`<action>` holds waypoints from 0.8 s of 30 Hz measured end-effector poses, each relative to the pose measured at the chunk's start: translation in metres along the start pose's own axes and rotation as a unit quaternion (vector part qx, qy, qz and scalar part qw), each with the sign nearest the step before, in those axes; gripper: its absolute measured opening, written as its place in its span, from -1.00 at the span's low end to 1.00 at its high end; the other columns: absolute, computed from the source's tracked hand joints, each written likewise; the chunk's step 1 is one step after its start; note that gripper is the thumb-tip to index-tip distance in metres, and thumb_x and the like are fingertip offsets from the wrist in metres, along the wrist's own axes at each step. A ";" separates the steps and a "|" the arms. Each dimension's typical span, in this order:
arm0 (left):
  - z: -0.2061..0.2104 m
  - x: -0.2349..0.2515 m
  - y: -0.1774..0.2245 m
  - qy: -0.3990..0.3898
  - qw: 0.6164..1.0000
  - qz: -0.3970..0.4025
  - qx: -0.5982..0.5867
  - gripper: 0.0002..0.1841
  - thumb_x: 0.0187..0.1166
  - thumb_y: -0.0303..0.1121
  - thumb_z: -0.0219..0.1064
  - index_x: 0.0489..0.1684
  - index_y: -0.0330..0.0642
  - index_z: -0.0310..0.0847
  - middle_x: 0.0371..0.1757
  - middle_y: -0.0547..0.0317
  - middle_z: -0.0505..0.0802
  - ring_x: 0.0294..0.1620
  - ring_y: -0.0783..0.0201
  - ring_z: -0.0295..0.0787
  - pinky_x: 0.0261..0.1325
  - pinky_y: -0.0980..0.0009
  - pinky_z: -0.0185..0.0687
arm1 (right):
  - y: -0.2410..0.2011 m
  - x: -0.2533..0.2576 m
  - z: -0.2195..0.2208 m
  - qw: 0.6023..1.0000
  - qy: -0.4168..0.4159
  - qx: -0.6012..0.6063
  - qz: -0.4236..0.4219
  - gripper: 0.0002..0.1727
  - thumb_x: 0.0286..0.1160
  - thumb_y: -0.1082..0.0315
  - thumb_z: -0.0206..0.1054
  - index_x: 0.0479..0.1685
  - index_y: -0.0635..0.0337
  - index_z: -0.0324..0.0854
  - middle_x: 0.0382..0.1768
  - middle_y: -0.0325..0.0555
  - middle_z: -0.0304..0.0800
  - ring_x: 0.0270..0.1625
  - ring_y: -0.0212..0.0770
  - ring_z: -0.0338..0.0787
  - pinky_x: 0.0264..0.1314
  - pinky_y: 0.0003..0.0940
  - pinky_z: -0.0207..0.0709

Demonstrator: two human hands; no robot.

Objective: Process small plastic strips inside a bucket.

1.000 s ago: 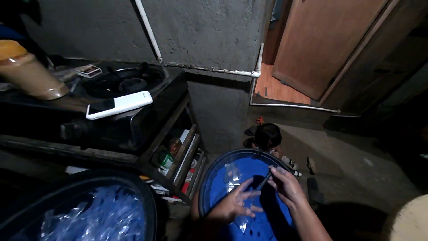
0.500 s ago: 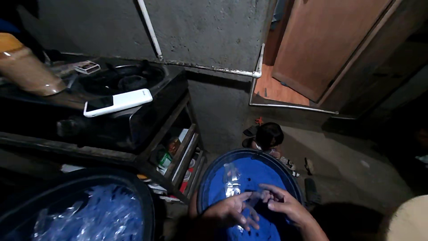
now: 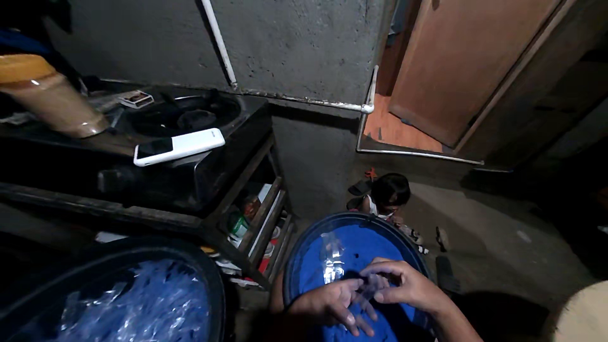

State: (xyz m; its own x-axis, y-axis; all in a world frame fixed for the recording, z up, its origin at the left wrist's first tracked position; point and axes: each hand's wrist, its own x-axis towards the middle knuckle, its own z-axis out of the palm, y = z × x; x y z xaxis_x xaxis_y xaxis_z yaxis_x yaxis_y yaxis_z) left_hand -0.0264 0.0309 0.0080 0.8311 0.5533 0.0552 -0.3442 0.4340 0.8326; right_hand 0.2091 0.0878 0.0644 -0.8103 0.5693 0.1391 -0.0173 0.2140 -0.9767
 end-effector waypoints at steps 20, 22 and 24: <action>0.024 0.024 0.036 0.215 0.887 0.042 0.406 -0.68 0.78 -0.29 0.10 -0.11 -0.38 0.70 -0.24 0.10 0.74 -0.21 0.42 0.62 0.00 0.41 0.56 | -0.049 0.018 0.002 0.942 0.104 -0.318 0.030 -0.70 0.54 0.08 0.41 -0.35 0.12 0.87 -0.33 -0.28 0.80 -0.21 -0.51 0.73 -0.07 -0.56 0.61; 0.019 0.024 0.031 0.196 0.865 0.032 0.461 -0.60 0.81 -0.29 0.06 -0.06 -0.48 0.75 -0.07 -0.17 0.82 0.05 0.12 0.72 0.29 0.17 0.54 | -0.059 0.018 -0.007 0.933 0.135 -0.332 0.002 -0.70 0.54 0.09 0.41 -0.36 0.11 0.87 -0.35 -0.30 0.79 -0.23 -0.56 0.70 -0.10 -0.61 0.58; 0.011 0.021 0.026 0.173 0.856 -0.006 0.487 -0.61 0.75 -0.31 0.18 0.25 -0.51 0.68 0.29 -0.37 0.75 0.43 -0.14 0.63 0.58 -0.02 0.39 | -0.070 0.017 -0.015 0.930 0.140 -0.340 -0.009 -0.69 0.54 0.07 0.41 -0.35 0.10 0.88 -0.36 -0.33 0.77 -0.24 -0.60 0.67 -0.12 -0.66 0.54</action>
State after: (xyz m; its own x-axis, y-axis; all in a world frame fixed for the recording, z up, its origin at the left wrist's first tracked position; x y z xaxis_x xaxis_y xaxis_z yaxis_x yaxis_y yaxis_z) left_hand -0.0128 0.0454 0.0368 0.5957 0.8030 0.0174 0.3301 -0.2645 0.9061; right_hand 0.2057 0.0942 0.1373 -0.6276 0.7251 0.2835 0.4226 0.6231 -0.6581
